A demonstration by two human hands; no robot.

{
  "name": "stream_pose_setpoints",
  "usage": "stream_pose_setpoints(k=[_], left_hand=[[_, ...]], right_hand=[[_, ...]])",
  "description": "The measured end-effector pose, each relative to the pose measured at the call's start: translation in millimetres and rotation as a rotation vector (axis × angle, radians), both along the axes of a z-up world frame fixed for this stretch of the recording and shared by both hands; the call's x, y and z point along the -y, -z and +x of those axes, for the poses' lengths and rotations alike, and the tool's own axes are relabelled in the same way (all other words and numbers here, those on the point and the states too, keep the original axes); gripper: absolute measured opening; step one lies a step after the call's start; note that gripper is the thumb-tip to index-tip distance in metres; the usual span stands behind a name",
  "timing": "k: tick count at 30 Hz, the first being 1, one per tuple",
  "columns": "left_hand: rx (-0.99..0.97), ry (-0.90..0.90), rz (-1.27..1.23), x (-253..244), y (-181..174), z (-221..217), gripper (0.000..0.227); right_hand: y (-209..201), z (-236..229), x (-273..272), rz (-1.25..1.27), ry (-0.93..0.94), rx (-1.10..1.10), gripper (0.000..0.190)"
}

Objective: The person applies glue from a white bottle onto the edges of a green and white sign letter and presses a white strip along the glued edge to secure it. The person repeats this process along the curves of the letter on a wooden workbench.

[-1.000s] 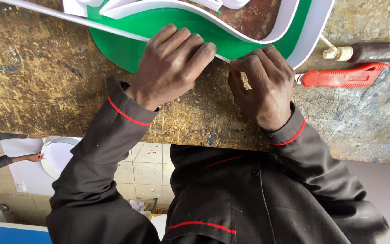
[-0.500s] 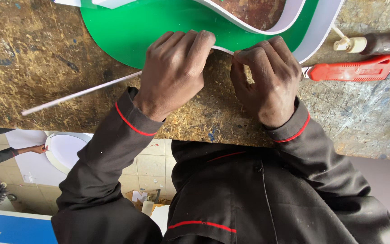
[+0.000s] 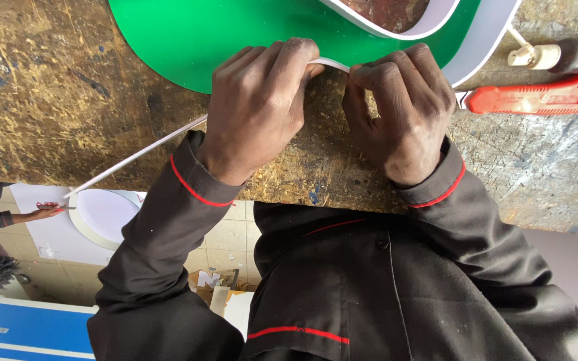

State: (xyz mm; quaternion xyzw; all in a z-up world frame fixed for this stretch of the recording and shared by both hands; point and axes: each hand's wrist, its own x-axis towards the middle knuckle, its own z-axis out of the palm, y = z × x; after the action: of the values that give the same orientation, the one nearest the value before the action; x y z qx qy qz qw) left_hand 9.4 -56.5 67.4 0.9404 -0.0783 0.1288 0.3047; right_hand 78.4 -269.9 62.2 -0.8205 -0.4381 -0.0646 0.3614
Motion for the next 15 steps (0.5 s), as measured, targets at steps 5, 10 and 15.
stream_pose_setpoints(k=[5,10,15], left_hand=[[-0.065,0.028,-0.086,-0.5,-5.4,1.5,0.02],[-0.068,0.024,-0.078,-0.5,-4.2,1.1,0.028],[-0.046,0.034,-0.058,-3.3,0.0,1.2,0.025]], right_hand=[[-1.7,-0.4,-0.3,-0.002,0.014,0.005,0.021],[-0.6,0.3,0.5,0.001,0.003,-0.03,0.019],[-1.1,0.1,-1.8,0.008,0.012,0.0,0.02]])
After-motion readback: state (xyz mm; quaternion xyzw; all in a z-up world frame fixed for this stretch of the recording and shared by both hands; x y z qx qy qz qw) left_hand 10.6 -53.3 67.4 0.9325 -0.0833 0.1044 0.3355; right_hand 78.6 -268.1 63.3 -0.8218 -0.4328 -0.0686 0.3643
